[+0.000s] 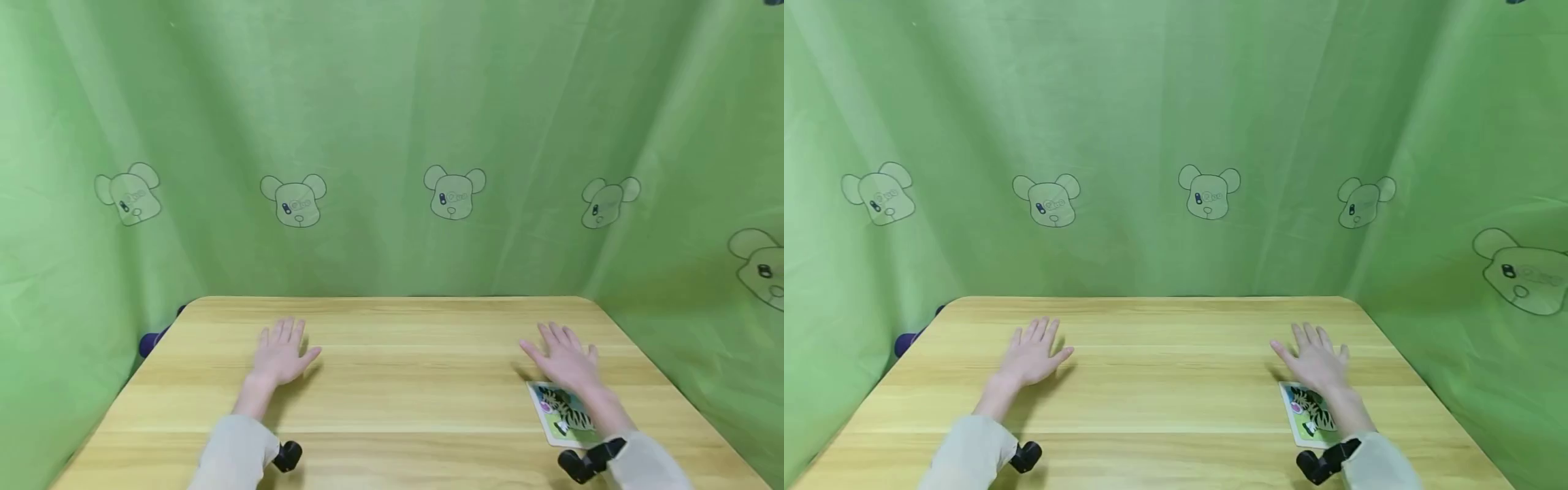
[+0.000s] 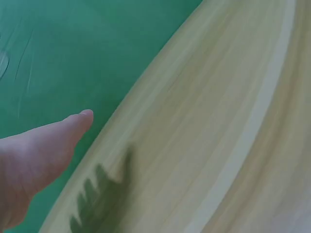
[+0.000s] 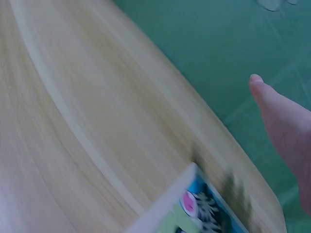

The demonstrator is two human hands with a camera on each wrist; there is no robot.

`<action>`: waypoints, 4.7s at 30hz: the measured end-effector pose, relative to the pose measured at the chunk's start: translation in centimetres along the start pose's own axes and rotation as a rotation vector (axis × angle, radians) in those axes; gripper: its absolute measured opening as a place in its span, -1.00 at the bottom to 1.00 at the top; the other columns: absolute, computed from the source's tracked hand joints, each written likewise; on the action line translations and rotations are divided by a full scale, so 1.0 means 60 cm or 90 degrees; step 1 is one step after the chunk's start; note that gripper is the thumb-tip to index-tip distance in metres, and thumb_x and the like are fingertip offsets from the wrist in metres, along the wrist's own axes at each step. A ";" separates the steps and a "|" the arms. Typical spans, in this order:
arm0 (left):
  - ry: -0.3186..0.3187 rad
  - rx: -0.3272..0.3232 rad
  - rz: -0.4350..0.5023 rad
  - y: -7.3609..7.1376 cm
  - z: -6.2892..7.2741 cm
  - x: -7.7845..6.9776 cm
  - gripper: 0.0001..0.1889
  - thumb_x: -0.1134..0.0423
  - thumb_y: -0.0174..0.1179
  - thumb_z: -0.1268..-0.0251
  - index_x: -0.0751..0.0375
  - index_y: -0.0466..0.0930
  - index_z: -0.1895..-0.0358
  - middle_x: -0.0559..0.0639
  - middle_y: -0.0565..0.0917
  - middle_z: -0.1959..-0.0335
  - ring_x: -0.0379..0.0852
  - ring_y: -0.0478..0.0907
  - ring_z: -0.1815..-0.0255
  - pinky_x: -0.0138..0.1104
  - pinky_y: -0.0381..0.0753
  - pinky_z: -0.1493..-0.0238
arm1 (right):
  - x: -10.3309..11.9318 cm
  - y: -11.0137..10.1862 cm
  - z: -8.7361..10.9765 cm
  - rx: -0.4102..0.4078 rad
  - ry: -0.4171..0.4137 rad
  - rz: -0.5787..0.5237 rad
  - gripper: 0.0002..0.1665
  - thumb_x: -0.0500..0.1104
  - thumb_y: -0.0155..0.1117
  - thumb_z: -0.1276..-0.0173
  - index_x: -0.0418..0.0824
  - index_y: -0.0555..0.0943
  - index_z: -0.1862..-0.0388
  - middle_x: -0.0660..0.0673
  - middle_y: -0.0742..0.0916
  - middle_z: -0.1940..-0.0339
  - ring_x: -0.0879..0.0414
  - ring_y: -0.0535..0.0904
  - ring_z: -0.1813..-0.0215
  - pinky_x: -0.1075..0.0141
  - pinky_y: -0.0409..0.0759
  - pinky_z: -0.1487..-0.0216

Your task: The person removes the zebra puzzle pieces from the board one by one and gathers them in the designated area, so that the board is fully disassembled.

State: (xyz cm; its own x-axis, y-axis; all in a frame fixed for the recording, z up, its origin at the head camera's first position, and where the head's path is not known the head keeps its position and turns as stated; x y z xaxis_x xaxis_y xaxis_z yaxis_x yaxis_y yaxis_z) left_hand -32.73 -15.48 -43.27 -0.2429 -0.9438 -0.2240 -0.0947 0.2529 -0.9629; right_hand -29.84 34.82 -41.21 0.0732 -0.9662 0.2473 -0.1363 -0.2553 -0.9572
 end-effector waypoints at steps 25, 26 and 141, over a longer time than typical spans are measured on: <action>0.172 0.078 0.243 0.078 0.024 -0.420 -0.30 -0.17 0.23 -0.08 0.03 0.35 -0.30 -0.21 0.62 0.03 -0.35 0.42 0.59 -0.46 0.52 0.34 | -0.132 -0.011 0.185 0.109 0.143 -0.237 -0.01 0.08 0.17 -0.32 -0.68 0.00 -0.28 -0.64 0.35 -0.16 -0.42 0.42 -0.08 -0.04 0.54 0.06; 0.170 0.084 0.254 0.082 0.027 -0.435 -0.33 -0.16 0.23 -0.08 0.01 0.38 -0.28 -0.24 0.59 -0.04 -0.37 0.46 0.53 -0.45 0.52 0.22 | -0.132 -0.009 0.186 0.114 0.147 -0.232 0.00 0.09 0.18 -0.31 -0.68 0.02 -0.27 -0.63 0.35 -0.16 -0.40 0.43 -0.07 -0.03 0.53 0.06; 0.308 0.102 0.035 0.043 0.138 -0.222 -0.29 -0.14 0.02 -0.27 0.26 0.22 -0.35 0.17 0.26 -0.36 0.12 0.20 -0.34 -0.01 0.19 -0.31 | 0.303 0.110 0.038 0.051 -0.187 -0.322 -0.39 -0.21 0.43 -0.02 -0.35 0.52 -0.09 -0.17 0.63 0.04 -0.09 0.54 0.04 -0.04 0.52 0.01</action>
State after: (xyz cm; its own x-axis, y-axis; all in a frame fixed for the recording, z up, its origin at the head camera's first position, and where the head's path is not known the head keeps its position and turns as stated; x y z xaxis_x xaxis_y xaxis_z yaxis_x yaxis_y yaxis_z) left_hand -21.75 -4.01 -44.01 -0.6665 -0.7135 -0.2161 0.0705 0.2283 -0.9710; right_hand -27.14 15.65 -43.37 0.3815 -0.6720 0.6347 0.0601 -0.6671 -0.7425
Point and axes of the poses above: each hand's wrist, its own z-axis away from the middle knuckle, its own y-axis out of the palm, x = y × z, the point moved 3 cm from there along -z, towards the middle knuckle
